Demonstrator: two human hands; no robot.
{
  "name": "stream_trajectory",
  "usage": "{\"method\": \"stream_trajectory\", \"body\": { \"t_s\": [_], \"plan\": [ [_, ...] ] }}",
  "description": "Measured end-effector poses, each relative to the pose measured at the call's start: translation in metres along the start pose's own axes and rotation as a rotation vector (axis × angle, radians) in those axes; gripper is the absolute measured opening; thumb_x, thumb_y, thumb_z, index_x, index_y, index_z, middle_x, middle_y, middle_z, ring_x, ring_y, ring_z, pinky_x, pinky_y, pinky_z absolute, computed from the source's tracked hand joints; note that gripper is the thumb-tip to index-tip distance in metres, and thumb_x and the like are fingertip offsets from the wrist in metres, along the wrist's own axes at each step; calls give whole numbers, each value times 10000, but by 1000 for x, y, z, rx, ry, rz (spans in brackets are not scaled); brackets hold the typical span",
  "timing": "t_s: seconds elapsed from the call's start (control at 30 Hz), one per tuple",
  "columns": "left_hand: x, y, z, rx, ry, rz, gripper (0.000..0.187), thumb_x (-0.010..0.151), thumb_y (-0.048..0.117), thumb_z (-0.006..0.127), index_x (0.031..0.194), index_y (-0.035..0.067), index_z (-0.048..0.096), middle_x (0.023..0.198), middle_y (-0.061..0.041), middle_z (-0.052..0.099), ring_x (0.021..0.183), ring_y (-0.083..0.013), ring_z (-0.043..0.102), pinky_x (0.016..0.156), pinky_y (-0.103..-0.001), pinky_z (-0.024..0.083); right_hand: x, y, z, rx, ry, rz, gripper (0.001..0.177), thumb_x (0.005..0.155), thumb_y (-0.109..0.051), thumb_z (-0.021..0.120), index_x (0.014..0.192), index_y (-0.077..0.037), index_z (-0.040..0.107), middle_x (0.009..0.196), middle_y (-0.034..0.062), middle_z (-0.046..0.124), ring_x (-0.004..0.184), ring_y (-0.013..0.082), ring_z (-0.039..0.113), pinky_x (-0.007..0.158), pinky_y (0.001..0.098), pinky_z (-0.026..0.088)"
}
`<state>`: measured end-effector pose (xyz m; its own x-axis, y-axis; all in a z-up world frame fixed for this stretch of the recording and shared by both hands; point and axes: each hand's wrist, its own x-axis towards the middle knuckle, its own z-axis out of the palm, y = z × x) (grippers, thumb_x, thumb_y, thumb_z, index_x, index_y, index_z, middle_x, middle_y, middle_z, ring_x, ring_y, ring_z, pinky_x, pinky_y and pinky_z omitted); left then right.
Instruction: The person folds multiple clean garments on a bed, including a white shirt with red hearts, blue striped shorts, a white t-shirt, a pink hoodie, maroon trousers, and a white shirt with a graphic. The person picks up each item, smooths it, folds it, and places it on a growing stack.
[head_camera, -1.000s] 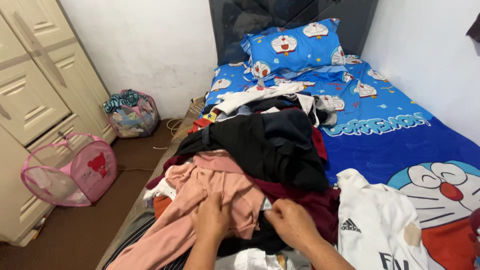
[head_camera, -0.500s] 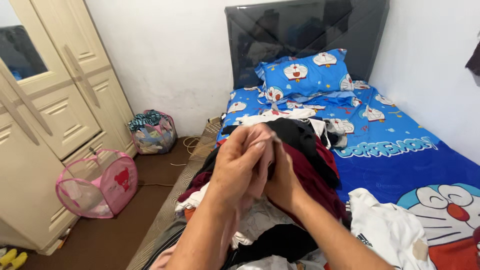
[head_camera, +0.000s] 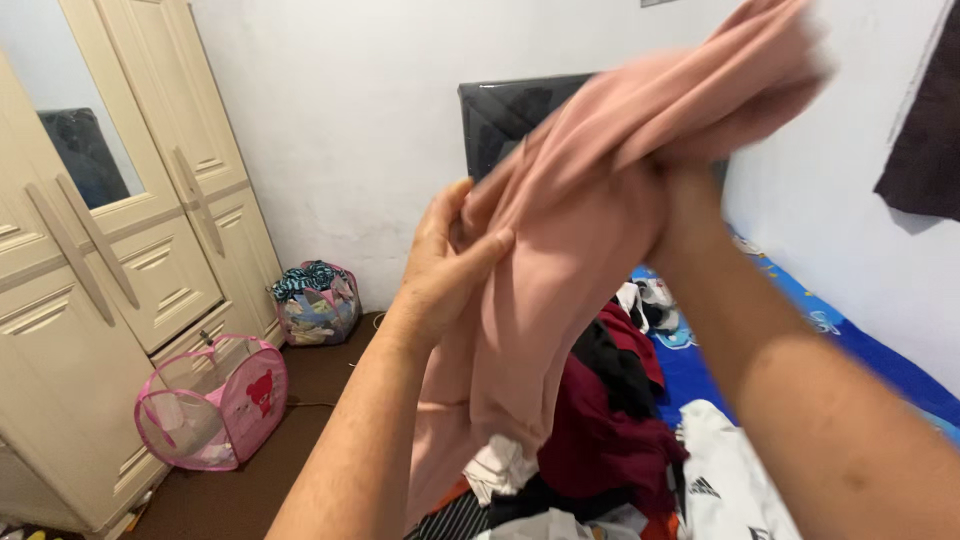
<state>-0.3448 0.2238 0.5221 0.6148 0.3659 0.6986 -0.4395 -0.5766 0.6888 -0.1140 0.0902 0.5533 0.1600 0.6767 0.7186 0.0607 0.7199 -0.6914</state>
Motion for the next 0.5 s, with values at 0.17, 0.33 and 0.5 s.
{"method": "stream_trajectory", "body": {
  "t_s": [0.17,0.33,0.5],
  "plan": [
    [-5,42,6,137,-32,-107,1302,622,556,884,1613,75,189,1632,-201,270,1516,-310,279,1215,-452,273,-35,-85,136,-1703,1221,-111,330,1081,-212,595,1324,2,534,1258,151,621,1159,182,631,1078,313,484],
    [4,106,9,187,-25,21,1312,624,566,934,1617,58,243,1593,-262,253,1428,-398,292,1080,-496,384,-65,-139,215,-928,810,-198,359,1034,-217,592,1340,-37,534,1244,127,655,1135,181,661,1031,334,515],
    [-35,127,17,86,-616,-477,613,699,419,838,1158,26,739,1080,-164,786,977,-279,766,903,-440,629,-119,-155,197,-783,434,57,365,1015,-191,561,1352,-52,540,1240,112,642,1132,192,637,1004,372,519]
  ]
}}
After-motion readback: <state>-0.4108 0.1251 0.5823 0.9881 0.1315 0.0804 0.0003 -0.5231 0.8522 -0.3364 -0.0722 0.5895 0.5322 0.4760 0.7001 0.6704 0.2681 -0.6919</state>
